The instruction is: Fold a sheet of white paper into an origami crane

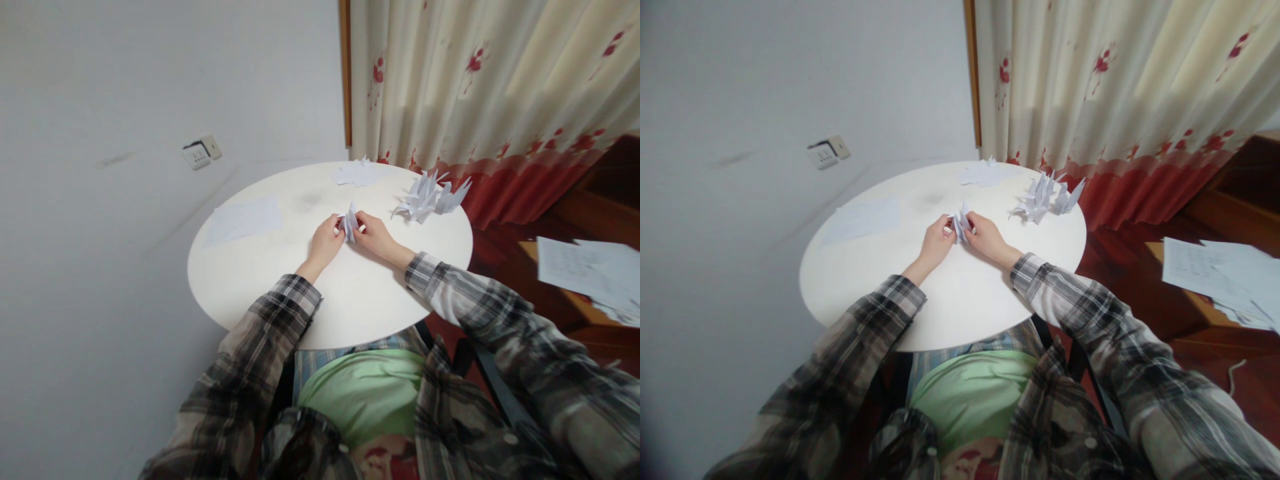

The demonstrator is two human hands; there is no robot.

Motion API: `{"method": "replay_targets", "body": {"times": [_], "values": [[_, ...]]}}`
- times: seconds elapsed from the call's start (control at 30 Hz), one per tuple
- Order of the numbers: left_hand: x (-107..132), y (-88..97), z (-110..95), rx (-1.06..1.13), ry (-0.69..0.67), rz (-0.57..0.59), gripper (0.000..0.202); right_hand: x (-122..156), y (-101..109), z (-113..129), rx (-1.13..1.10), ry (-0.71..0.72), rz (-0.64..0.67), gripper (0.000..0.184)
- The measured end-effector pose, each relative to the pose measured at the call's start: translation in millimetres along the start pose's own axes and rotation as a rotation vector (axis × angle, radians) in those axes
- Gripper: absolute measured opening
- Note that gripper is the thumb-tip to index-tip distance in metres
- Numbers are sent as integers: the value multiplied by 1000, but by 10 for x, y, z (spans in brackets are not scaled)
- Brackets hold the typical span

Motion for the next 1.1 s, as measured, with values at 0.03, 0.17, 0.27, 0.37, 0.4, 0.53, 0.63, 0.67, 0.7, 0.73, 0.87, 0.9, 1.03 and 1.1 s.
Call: {"method": "replay_targets", "body": {"times": [0.03,0.17,0.27,0.37,0.4,0.53,0.63,0.67,0.7,0.73,0.87,0.9,1.03,1.1], "values": [[-2,-4,2,0,3,4,18,1,-2,-3,3,1,5,17],[-6,-24,13,2,19,25,18,4,0,-7,17,-5,13,17],[-8,-34,22,-2,23,30,20,4,4,-11,45,-21,12,17],[-9,-46,28,-11,21,40,22,5,5,-18,85,-38,11,16],[-9,-50,30,-15,21,44,23,5,5,-20,96,-42,11,16],[-9,-52,29,-24,28,51,23,7,6,-19,124,-54,17,17],[-7,-50,25,-30,27,55,24,8,7,-12,134,-58,25,16],[-7,-51,25,-36,28,59,24,8,8,-10,138,-58,26,16],[-6,-52,25,-42,29,62,24,8,8,-8,143,-58,28,15],[-5,-54,26,-49,30,67,24,8,8,-6,148,-58,30,15],[-1,-60,35,-66,35,79,22,10,7,2,163,-68,40,14],[0,-62,36,-68,34,80,21,11,7,4,165,-73,44,14],[6,-70,45,-64,24,84,19,14,5,6,172,-95,58,14],[8,-77,50,-60,24,89,18,13,6,-1,184,-101,60,14]]}}
Point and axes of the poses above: each hand's wrist, its own x-axis away from the middle knuckle, its own y-axis out of the back of the hand, z = x × y, the point moved 6 cm from there along -x, towards the middle knuckle, and after that the axes turned 13 degrees about -x, right-handed, at the moved point
